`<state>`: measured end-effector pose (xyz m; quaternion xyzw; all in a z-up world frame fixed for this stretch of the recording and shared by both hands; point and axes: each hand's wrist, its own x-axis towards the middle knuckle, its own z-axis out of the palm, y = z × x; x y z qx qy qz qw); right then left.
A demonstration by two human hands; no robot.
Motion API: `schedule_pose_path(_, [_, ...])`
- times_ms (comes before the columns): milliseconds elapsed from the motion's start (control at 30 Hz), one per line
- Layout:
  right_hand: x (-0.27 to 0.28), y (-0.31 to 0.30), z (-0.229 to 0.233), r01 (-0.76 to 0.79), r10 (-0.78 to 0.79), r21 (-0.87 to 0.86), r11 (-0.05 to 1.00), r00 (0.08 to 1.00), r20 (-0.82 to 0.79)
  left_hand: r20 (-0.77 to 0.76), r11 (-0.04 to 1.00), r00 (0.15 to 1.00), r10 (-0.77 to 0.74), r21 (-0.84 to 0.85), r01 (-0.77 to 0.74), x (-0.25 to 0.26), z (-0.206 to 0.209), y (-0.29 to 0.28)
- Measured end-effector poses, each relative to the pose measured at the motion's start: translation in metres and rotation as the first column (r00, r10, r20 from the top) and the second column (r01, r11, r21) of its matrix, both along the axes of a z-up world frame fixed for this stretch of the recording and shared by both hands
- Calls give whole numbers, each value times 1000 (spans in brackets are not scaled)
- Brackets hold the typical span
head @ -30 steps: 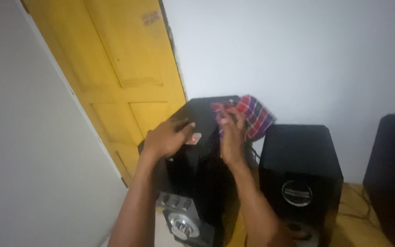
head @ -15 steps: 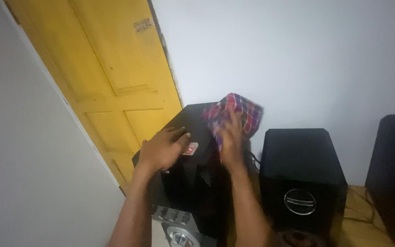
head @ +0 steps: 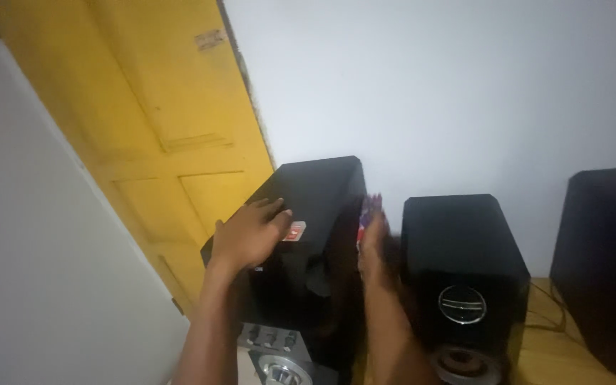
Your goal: Cleaning dust from a set of desktop speakers using a cloth.
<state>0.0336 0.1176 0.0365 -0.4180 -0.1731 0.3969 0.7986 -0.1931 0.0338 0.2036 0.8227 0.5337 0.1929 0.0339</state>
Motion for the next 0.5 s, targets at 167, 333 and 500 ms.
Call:
schedule_pose_path(167, [-11,-23,34,5,-6,-111,994,1000,-2,-71,1000,997,19,22,-18,0,-6,11])
schedule_pose_path(333, [-11,-17,52,48,-30,-132,990,991,128,-67,1000,997,21,-2,-21,-1,-3,7])
schedule_pose_path(500, [-26,-33,17,156,-117,-145,977,962,247,-49,1000,999,-10,29,12,-3,-7,11])
